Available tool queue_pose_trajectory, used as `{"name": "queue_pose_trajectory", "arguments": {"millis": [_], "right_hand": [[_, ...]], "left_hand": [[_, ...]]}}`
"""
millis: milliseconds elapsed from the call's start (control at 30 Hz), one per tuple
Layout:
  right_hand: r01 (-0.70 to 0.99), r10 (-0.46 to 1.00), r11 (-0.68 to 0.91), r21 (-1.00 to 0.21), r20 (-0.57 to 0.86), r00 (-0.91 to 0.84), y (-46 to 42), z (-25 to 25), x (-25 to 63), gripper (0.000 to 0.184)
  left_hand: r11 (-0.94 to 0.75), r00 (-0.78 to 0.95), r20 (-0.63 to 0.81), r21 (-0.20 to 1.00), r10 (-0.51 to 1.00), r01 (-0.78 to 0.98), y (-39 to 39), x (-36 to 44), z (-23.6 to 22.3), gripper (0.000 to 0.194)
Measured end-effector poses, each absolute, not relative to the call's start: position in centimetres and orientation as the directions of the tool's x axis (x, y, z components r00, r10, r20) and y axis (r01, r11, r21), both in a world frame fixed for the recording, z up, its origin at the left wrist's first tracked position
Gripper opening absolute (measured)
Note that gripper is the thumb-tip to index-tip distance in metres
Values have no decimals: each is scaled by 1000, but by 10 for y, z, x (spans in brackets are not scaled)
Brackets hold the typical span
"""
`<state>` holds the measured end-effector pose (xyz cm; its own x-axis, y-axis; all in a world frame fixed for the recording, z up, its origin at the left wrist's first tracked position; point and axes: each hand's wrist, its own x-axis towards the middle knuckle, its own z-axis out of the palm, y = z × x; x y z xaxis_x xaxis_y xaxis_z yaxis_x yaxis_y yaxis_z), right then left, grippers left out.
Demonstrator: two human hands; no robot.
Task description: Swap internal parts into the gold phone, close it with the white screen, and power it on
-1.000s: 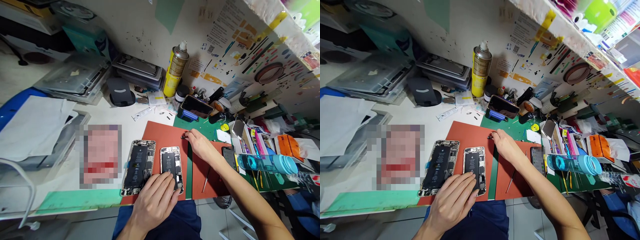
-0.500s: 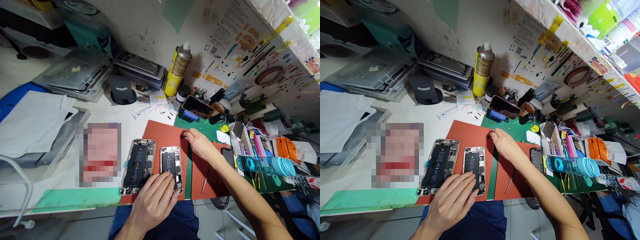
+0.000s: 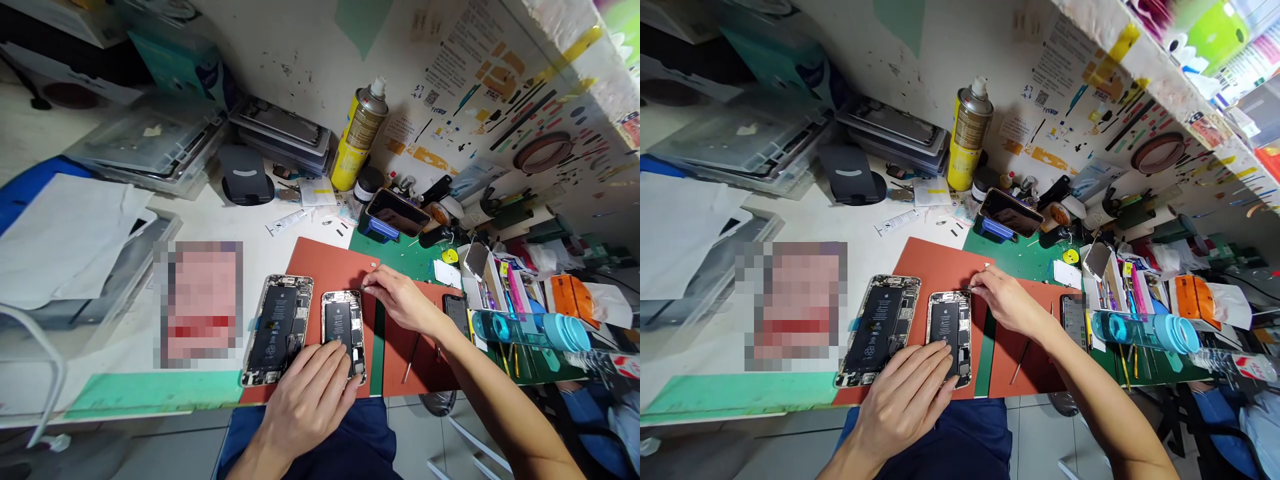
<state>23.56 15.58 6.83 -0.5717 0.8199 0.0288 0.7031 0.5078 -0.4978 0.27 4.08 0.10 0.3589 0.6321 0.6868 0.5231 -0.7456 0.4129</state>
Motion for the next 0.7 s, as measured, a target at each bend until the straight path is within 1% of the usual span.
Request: {"name": "queue_pose_trajectory", "arguments": {"millis": [100, 167, 200, 333, 400, 567, 700], "right_hand": [[692, 818, 509, -512, 37, -573, 152, 70, 232, 15], [712, 816, 527, -464, 40, -577, 149, 68, 231, 18], [731, 813, 542, -416, 37, -582, 146, 66, 229, 20], [772, 778, 624, -126, 5, -628, 136, 59, 222, 25], [760, 760, 648, -48, -6, -649, 132, 57, 219, 27], [743, 743, 669, -2, -21, -669, 131, 54, 213, 31], [743, 742, 669, 1, -38, -669, 132, 56, 211, 32]], "left_hand": [[-746, 359, 687, 414, 632, 522, 41, 3, 1, 14], [-746, 359, 686, 416, 633, 520, 41, 3, 1, 14], [-747, 359, 687, 416, 632, 520, 41, 3, 1, 14], [-750, 362, 689, 411, 628, 519, 41, 3, 1, 14], [-751, 367, 686, 410, 628, 518, 41, 3, 0, 14], [-745, 348, 694, 415, 631, 523, 40, 4, -2, 14], [-747, 350, 694, 415, 629, 520, 40, 4, -2, 14]]}}
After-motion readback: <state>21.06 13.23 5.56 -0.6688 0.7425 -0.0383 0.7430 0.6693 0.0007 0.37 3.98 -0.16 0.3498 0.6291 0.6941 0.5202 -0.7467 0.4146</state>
